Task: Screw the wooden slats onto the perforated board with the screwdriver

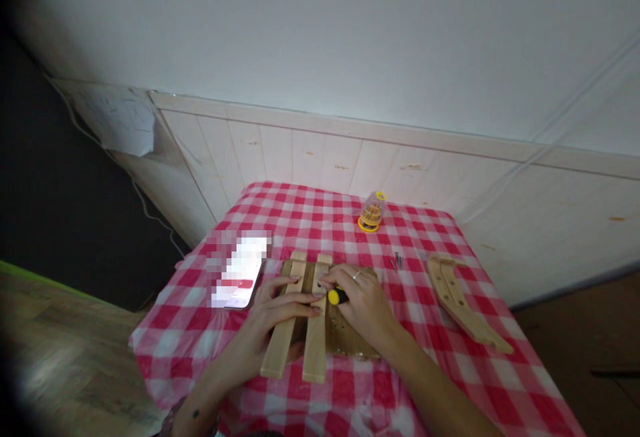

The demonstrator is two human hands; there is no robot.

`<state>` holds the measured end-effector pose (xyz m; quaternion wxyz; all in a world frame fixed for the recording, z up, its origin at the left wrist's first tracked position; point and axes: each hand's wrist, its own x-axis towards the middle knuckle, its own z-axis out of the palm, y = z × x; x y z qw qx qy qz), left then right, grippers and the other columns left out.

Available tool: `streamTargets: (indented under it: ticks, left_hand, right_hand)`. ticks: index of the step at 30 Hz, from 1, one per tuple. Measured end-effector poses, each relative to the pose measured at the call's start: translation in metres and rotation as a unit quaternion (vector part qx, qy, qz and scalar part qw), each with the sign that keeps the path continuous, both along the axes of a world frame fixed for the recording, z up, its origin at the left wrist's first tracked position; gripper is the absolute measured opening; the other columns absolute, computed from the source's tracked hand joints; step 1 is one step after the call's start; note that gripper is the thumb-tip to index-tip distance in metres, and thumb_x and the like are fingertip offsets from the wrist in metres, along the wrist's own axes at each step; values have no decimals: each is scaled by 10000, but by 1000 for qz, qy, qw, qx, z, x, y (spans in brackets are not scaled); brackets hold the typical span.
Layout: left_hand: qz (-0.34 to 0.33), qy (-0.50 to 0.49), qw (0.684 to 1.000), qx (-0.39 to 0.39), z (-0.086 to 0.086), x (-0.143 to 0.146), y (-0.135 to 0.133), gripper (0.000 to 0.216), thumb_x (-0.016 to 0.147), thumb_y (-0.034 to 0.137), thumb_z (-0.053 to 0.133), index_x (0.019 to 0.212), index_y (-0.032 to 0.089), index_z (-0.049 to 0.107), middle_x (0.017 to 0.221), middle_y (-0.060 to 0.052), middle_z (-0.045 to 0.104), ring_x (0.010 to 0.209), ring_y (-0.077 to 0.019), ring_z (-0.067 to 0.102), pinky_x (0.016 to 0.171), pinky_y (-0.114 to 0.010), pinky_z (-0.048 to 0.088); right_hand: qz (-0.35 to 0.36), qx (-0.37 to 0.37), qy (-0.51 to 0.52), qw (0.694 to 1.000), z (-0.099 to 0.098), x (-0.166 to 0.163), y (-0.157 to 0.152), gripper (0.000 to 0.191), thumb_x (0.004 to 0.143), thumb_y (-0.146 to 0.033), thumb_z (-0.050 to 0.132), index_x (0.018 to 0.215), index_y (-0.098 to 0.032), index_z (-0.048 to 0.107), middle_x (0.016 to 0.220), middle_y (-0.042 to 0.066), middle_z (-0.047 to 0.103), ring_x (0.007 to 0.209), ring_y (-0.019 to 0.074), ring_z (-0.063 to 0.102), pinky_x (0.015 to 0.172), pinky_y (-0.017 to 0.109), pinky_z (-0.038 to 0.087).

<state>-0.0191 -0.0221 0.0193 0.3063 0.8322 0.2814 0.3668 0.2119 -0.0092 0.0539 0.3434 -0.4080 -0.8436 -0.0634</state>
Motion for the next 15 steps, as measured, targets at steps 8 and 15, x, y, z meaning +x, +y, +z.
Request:
streamTargets:
  ticks: [8, 15]
  left_hand:
    - [-1, -2, 1000, 12, 0, -2, 1, 380, 856, 263, 825, 1212, 283, 693, 1330, -16, 729, 1305, -283, 525, 1147, -489, 359]
    - [-3, -4, 1000, 30, 0, 0, 2, 371, 862, 277, 812, 1209, 276, 680, 1325, -32, 731, 1293, -292, 535, 1121, -497, 395]
  right_hand:
    - [1, -22, -24, 999, -1, -2, 3, 321, 761, 55, 520, 883, -215, 643, 835, 43, 795, 742, 218, 772, 640, 302, 543]
    - [-15, -36, -31, 999, -1, -3, 4, 314, 747, 55, 546, 867, -215, 654, 845, 36, 800, 732, 217, 774, 622, 296, 525]
